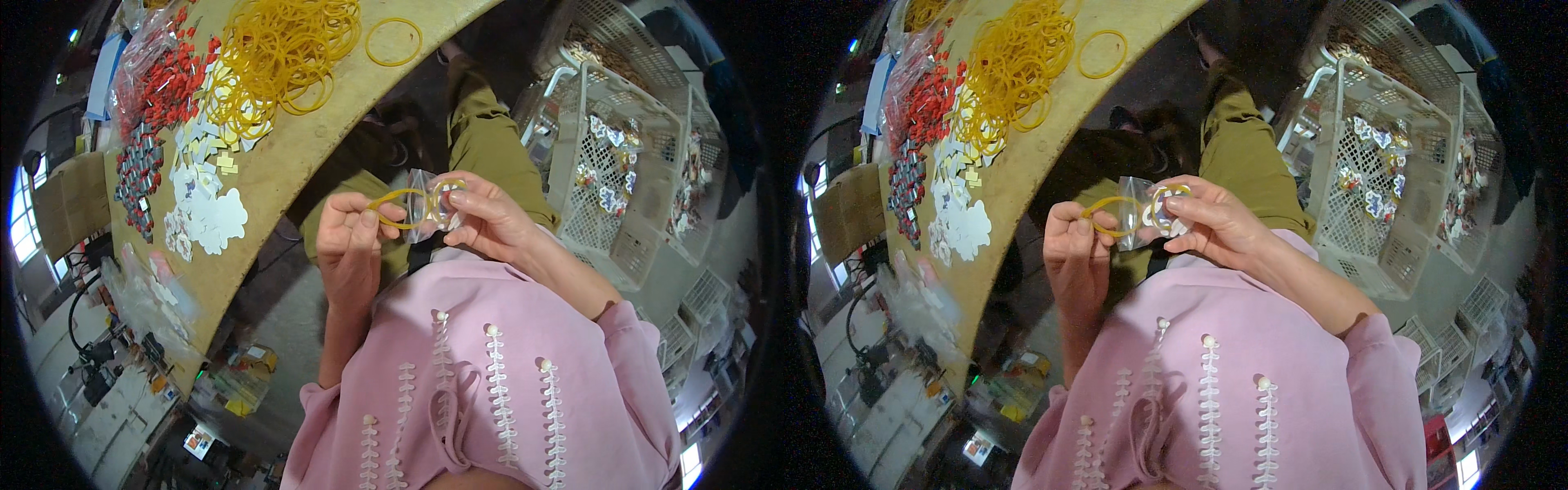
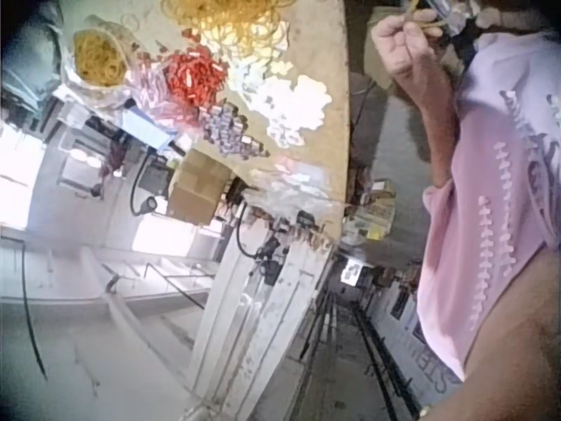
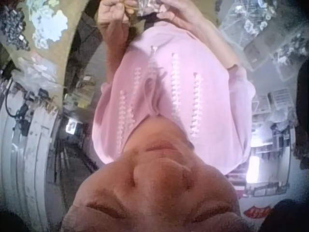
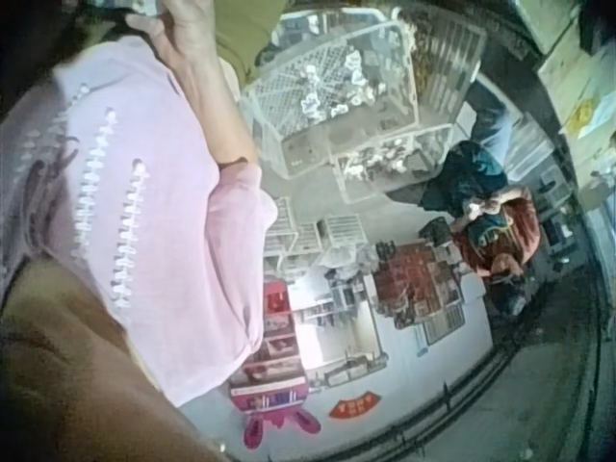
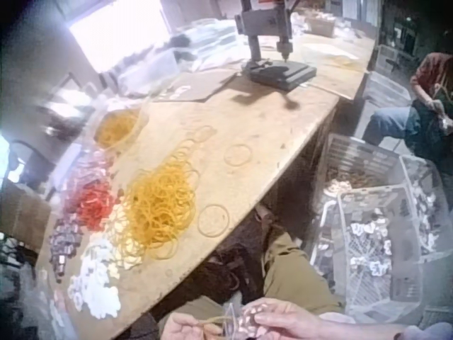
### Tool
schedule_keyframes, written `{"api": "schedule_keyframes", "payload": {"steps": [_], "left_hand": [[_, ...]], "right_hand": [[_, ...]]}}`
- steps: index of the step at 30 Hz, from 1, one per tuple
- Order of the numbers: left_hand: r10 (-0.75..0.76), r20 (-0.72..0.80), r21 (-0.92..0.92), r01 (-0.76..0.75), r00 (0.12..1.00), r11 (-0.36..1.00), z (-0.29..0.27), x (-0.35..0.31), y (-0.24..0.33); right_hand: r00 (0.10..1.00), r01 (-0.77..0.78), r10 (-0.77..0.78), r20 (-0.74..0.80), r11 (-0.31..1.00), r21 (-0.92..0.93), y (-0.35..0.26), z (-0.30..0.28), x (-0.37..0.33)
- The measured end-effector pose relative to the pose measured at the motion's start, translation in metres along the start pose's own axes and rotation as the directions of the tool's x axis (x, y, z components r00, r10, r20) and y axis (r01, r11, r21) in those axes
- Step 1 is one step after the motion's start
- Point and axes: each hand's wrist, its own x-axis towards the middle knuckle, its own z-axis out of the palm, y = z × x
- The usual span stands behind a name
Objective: The person assembles small keychains by placing white cutouts and yellow rubber bands into clear plastic bags. They repeatedly pick up items from the table, insert them into bags, and place the finished units into a white basket.
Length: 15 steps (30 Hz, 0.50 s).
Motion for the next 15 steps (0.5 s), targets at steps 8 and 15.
{"api": "schedule_keyframes", "payload": {"steps": [8,15], "left_hand": [[0.262,0.002,0.273,-0.253,0.965,0.928,0.006,0.008,0.050],[0.547,-0.213,0.602,-0.332,0.809,0.726,0.003,0.060,0.102]], "right_hand": [[0.996,0.026,-0.032,-0.081,0.997,-0.070,-0.003,0.003,-0.003],[0.995,0.029,-0.040,-0.092,0.993,-0.111,-0.002,0.008,-0.002]]}}
